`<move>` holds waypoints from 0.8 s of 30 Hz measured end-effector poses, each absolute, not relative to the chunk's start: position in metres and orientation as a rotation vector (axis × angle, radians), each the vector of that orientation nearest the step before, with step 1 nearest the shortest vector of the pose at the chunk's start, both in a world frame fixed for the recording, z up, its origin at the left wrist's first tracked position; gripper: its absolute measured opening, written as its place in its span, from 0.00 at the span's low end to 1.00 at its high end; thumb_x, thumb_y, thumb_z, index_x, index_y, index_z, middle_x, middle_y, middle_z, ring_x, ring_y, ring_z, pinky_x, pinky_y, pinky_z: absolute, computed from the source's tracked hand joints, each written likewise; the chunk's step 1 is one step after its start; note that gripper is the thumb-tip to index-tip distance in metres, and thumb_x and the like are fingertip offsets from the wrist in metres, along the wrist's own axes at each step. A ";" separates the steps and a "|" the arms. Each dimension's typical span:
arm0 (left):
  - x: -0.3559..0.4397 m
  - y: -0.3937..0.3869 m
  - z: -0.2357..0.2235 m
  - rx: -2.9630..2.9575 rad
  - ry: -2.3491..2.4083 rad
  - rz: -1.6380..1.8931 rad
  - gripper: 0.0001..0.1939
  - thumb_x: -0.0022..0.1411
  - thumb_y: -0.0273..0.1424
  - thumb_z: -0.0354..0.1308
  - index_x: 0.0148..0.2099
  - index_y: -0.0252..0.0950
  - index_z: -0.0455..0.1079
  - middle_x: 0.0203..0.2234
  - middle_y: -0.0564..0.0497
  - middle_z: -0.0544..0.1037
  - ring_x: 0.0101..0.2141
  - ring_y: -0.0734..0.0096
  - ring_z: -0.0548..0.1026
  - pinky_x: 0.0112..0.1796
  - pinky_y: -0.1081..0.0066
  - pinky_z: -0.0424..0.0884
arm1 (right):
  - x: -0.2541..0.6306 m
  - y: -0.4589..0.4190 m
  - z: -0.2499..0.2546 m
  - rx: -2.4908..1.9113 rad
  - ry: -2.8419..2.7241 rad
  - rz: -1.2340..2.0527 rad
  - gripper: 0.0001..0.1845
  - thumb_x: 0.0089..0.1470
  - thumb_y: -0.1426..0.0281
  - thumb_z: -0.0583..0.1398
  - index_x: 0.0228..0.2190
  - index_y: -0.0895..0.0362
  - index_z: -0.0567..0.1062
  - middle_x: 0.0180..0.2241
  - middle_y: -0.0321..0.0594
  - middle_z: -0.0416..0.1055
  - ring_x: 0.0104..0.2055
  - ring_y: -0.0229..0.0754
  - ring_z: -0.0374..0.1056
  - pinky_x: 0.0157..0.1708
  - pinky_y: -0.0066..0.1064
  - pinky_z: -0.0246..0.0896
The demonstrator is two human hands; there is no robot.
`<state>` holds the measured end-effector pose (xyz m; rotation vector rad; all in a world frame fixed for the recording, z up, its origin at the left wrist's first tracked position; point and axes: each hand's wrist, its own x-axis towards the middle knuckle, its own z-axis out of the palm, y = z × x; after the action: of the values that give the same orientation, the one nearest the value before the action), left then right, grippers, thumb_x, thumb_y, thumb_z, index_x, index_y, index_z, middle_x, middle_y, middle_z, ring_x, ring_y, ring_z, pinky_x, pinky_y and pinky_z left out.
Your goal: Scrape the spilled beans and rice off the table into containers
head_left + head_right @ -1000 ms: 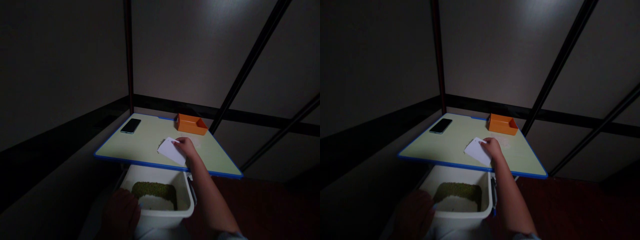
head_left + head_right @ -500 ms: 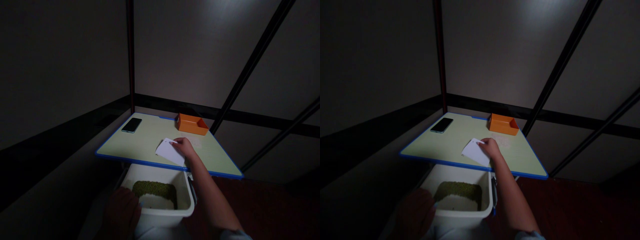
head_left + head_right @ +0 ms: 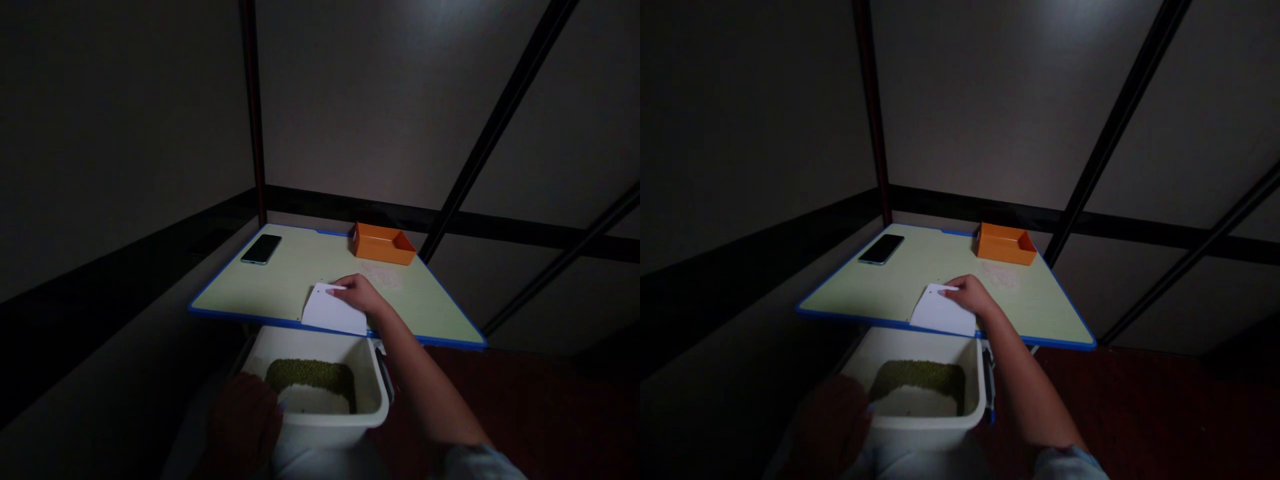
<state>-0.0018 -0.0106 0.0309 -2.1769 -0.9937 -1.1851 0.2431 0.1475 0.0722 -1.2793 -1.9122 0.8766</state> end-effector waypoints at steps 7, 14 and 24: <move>-0.003 -0.011 0.031 -2.167 -0.953 -1.156 0.09 0.55 0.25 0.46 0.25 0.37 0.63 0.18 0.52 0.71 0.25 0.72 0.68 0.33 0.67 0.65 | 0.244 0.145 0.074 -1.267 -1.837 0.885 0.21 0.42 0.59 0.60 0.30 0.65 0.77 0.22 0.40 0.71 0.20 0.33 0.59 0.19 0.24 0.50; -0.003 -0.012 0.030 -2.223 -0.958 -1.139 0.11 0.55 0.26 0.45 0.22 0.37 0.61 0.16 0.53 0.68 0.22 0.72 0.67 0.29 0.68 0.64 | 0.237 0.158 0.077 -1.373 -1.921 0.630 0.17 0.45 0.60 0.58 0.27 0.62 0.77 0.22 0.40 0.71 0.23 0.35 0.62 0.21 0.25 0.50; -0.007 -0.012 0.031 -2.227 -0.969 -1.076 0.10 0.54 0.25 0.46 0.23 0.37 0.62 0.16 0.52 0.68 0.23 0.72 0.67 0.30 0.68 0.64 | 0.200 0.178 0.086 -1.257 -2.079 0.496 0.15 0.46 0.62 0.58 0.31 0.59 0.78 0.27 0.41 0.74 0.26 0.35 0.63 0.25 0.25 0.52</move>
<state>-0.0066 -0.0116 0.0308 -2.2269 -0.9694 -1.0762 0.2001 0.1775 0.0858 -1.2571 -2.0794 0.4955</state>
